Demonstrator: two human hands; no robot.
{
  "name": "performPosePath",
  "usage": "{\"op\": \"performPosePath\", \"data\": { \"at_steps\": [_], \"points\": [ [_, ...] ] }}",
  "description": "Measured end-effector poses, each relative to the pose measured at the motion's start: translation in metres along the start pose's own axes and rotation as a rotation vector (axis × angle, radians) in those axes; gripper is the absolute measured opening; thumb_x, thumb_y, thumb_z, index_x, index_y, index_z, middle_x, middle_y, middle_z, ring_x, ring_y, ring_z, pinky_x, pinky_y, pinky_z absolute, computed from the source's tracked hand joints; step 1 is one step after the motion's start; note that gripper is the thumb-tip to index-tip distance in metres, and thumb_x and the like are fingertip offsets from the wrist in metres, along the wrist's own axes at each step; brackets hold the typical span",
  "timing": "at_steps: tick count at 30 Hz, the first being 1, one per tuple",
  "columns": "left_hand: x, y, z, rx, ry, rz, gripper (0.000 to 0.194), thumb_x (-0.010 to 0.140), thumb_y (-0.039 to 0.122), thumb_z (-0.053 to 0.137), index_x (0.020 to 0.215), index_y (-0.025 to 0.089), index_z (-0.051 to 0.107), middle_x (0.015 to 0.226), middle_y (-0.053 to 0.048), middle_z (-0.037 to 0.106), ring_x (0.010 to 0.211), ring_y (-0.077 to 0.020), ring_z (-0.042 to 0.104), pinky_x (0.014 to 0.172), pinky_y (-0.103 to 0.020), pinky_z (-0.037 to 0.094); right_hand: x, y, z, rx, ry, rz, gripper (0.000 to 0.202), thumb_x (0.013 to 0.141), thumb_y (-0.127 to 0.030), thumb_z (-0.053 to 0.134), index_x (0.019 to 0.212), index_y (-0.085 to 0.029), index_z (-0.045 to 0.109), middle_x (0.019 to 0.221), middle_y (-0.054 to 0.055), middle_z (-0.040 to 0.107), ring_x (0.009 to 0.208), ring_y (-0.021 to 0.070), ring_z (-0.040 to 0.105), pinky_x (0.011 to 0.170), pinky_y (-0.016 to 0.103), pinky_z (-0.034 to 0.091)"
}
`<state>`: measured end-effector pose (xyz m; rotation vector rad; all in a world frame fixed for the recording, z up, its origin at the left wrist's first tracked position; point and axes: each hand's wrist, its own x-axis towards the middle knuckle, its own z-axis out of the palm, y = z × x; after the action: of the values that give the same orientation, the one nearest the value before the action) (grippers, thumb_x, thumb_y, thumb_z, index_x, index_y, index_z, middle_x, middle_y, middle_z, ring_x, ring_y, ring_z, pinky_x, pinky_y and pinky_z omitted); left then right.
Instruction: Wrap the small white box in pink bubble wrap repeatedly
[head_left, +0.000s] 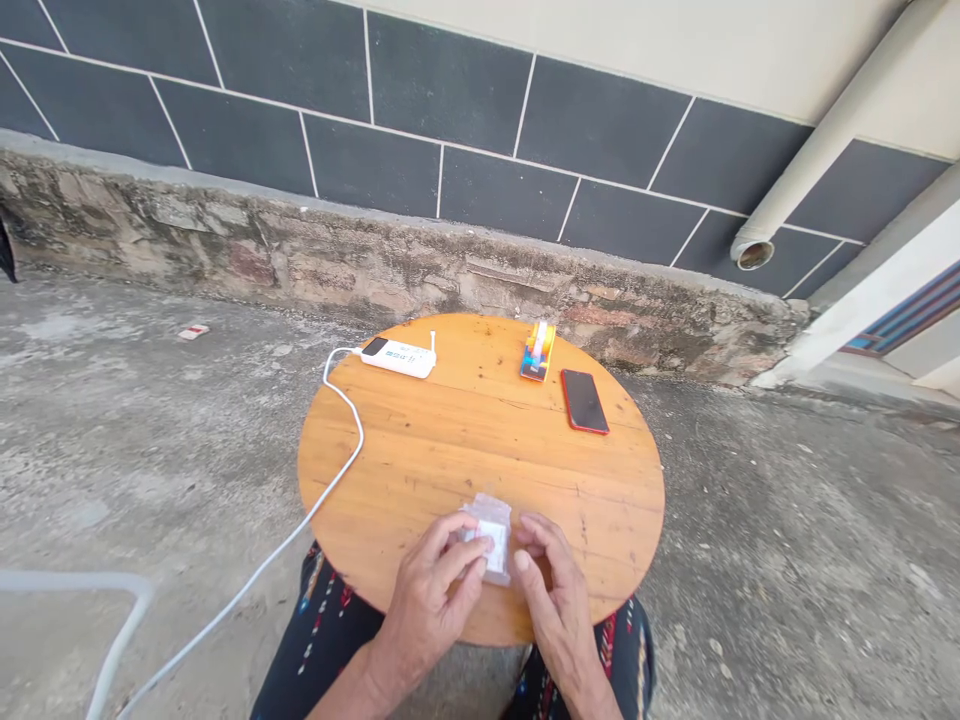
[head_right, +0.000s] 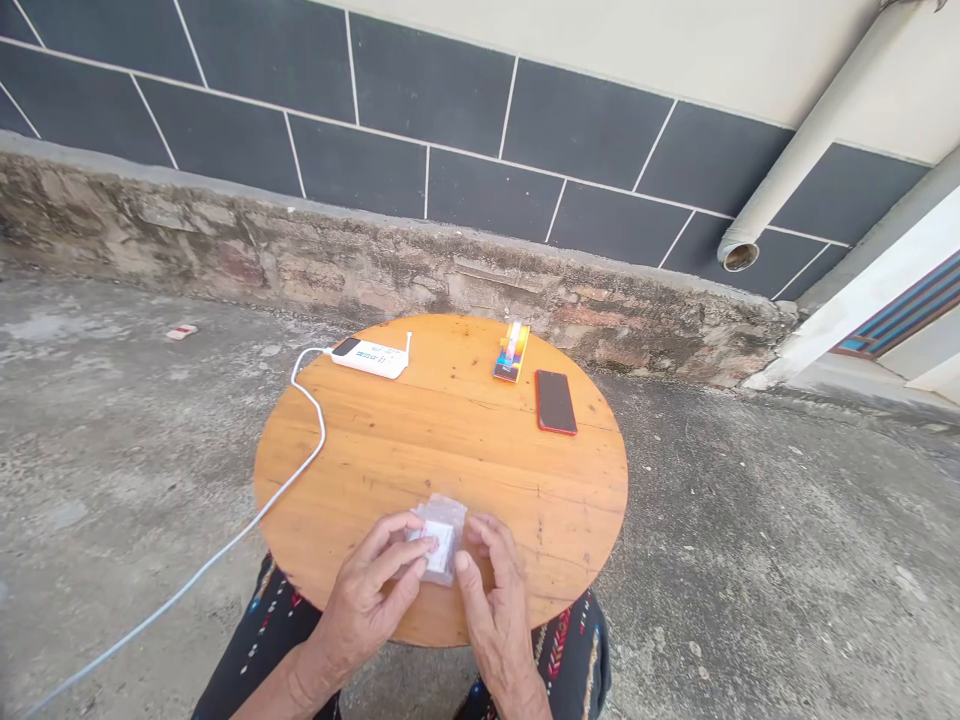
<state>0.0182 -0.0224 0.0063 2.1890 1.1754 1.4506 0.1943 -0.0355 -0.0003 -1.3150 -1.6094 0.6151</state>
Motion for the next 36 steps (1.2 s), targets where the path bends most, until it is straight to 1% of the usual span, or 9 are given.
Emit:
{"op": "performPosePath", "data": {
  "at_steps": [4,9,13,15,20,25,29,32,36],
  "points": [
    [0.000,-0.001,0.000,-0.013,-0.020,0.003,0.023,0.085,0.011,0.053,0.103,0.020,0.064,0.107,-0.009,0.057,0.079,-0.0133,0.060,0.072,-0.028,0.053,0.000,-0.002,-0.001,-0.060,-0.085,-0.045,0.033,0.091,-0.034,0.051,0.122,-0.025,0.055,0.130,0.010,0.052,0.123,0.0257,0.047,0.102,0.044,0.042],
    [0.002,0.000,-0.002,-0.036,-0.032,-0.006,0.022,0.084,0.011,0.054,0.101,0.021,0.065,0.106,-0.009,0.057,0.080,-0.0136,0.060,0.072,-0.027,0.053,0.002,-0.005,-0.001,-0.067,-0.117,-0.057,0.032,0.090,-0.033,0.052,0.121,-0.025,0.056,0.129,0.009,0.052,0.121,0.0246,0.048,0.102,0.041,0.041],
    [0.000,-0.002,-0.001,-0.033,-0.037,-0.013,0.024,0.084,0.011,0.054,0.103,0.022,0.064,0.109,-0.009,0.055,0.081,-0.0134,0.059,0.074,-0.028,0.052,0.010,-0.008,-0.003,-0.010,-0.078,-0.016,0.028,0.092,-0.032,0.047,0.117,-0.023,0.055,0.122,0.009,0.057,0.111,0.0216,0.056,0.093,0.035,0.048],
    [-0.002,-0.003,-0.001,-0.035,-0.044,-0.014,0.025,0.084,0.010,0.053,0.104,0.022,0.063,0.110,-0.009,0.055,0.082,-0.0135,0.058,0.074,-0.028,0.052,0.019,-0.010,-0.007,-0.037,-0.080,0.010,0.027,0.093,-0.031,0.044,0.115,-0.022,0.056,0.115,0.008,0.061,0.103,0.0201,0.059,0.088,0.033,0.049],
    [-0.004,-0.006,0.001,-0.040,-0.038,-0.010,0.026,0.084,0.009,0.054,0.105,0.021,0.062,0.110,-0.009,0.054,0.082,-0.0137,0.058,0.074,-0.028,0.051,0.054,-0.014,-0.014,-0.260,-0.244,0.022,0.024,0.089,-0.022,0.044,0.102,-0.021,0.065,0.097,0.005,0.069,0.091,0.0198,0.063,0.081,0.031,0.047],
    [-0.003,-0.006,0.002,-0.039,-0.041,-0.014,0.024,0.083,0.009,0.054,0.103,0.021,0.062,0.109,-0.009,0.054,0.078,-0.0129,0.057,0.071,-0.028,0.050,0.079,-0.016,-0.011,-0.436,-0.369,0.073,0.019,0.082,-0.018,0.052,0.091,-0.022,0.068,0.087,0.002,0.069,0.078,0.0172,0.063,0.069,0.026,0.042],
    [-0.003,-0.006,0.002,-0.041,-0.048,-0.021,0.025,0.084,0.009,0.054,0.104,0.022,0.062,0.110,-0.009,0.054,0.080,-0.0136,0.057,0.073,-0.029,0.050,0.085,-0.013,-0.008,-0.440,-0.432,0.085,0.018,0.078,-0.012,0.051,0.081,-0.022,0.066,0.080,0.000,0.067,0.072,0.0146,0.060,0.064,0.023,0.038],
    [-0.003,-0.006,0.002,-0.051,-0.055,-0.023,0.025,0.084,0.009,0.054,0.104,0.022,0.061,0.109,-0.009,0.053,0.080,-0.0137,0.056,0.073,-0.029,0.050,0.084,-0.010,-0.008,-0.408,-0.425,0.070,0.017,0.077,-0.009,0.051,0.076,-0.021,0.063,0.077,-0.001,0.065,0.069,0.0132,0.057,0.062,0.022,0.036],
    [-0.002,-0.005,0.001,-0.051,-0.066,-0.035,0.026,0.084,0.009,0.053,0.104,0.023,0.061,0.110,-0.009,0.053,0.080,-0.0136,0.056,0.073,-0.029,0.050,0.082,-0.010,-0.009,-0.293,-0.420,0.044,0.015,0.080,-0.010,0.049,0.076,-0.020,0.060,0.074,-0.001,0.062,0.066,0.0125,0.055,0.062,0.022,0.036]
  ]
}}
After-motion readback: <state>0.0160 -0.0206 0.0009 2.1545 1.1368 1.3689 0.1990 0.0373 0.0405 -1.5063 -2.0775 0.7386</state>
